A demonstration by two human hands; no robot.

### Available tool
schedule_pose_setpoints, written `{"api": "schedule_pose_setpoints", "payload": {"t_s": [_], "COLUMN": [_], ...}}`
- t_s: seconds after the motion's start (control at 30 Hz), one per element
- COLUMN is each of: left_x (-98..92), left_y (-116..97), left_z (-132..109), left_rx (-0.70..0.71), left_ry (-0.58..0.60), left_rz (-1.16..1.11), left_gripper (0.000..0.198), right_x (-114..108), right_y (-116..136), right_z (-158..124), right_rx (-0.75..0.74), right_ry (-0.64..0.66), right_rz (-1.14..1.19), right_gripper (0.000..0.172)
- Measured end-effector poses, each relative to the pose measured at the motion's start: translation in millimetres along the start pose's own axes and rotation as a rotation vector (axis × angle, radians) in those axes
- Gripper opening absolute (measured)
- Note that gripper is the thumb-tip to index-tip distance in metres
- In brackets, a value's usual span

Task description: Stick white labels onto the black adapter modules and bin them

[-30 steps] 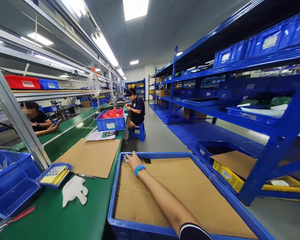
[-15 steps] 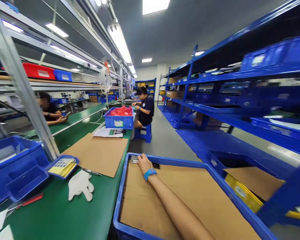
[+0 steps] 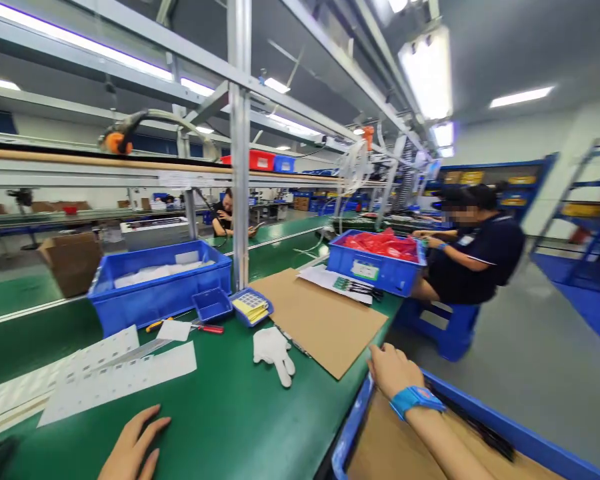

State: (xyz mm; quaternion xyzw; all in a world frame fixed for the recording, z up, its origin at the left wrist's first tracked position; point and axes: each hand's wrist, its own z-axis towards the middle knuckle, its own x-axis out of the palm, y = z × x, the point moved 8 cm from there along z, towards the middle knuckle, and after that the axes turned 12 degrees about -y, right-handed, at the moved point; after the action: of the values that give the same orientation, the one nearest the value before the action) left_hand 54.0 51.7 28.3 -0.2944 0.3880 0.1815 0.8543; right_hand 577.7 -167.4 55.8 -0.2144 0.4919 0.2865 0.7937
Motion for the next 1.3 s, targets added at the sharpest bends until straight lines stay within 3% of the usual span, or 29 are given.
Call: {"api": "schedule_pose_setpoints", "payload": {"t_s": [0.13,0.23,0.3,0.43,0.53,0.63,0.73,0.93,1.07,1.2,1.3], "left_x": [-9.0,-20.0,-29.9,-44.6,-40.0,-31.7,-26.8,-29.1,-32.4,-52.3,-78.1], "left_y": [-17.2,-16.3,-6.2,27.7,47.9,60.5,66.5,69.6,63.2,43.3,41.9], "left_z": [-2.2,0.4,4.8,11.4,11.9,12.0,13.5,14.0,14.5,21.0,7.5], "left_rx": [-0.031,-0.074,-0.096,-0.162,-0.176,-0.187,-0.195,-0.182,-0.205,-0.145,-0.182], "left_ry": [0.031,0.034,0.001,-0.087,-0.099,-0.076,-0.027,-0.026,-0.014,0.035,0.219], "left_rz": [-0.045,-0.029,0.12,0.505,0.594,0.626,0.631,0.635,0.653,0.725,0.717], "left_gripper": [0.042,0.046,0.046,0.042,0.04,0.042,0.044,0.045,0.046,0.052,0.061], "right_x": [-46.4,-79.0,-88.0,-81.6,-73.0,-68.5,-71.0,-96.0,-98.4,-74.8,-61.2], "right_y": [159.3,280.7,350.9,459.4,509.3,532.4,532.5,489.0,450.6,435.1,438.3], "right_z": [-2.5,-22.7,-36.3,-53.3,-58.2,-61.0,-61.9,-69.3,-86.1,-99.5,-106.5], "right_rx": [-0.272,-0.458,-0.537,-0.562,-0.512,-0.466,-0.422,-0.324,-0.193,0.025,0.088], "right_ry": [0.128,0.185,0.206,0.231,0.218,0.189,0.136,-0.011,-0.064,0.076,0.217], "right_rz": [0.513,0.688,0.766,0.859,0.893,0.933,1.005,1.257,1.443,1.752,1.795], "right_gripper": [0.029,0.026,0.024,0.026,0.03,0.026,0.017,0.006,0.019,0.034,0.05]}}
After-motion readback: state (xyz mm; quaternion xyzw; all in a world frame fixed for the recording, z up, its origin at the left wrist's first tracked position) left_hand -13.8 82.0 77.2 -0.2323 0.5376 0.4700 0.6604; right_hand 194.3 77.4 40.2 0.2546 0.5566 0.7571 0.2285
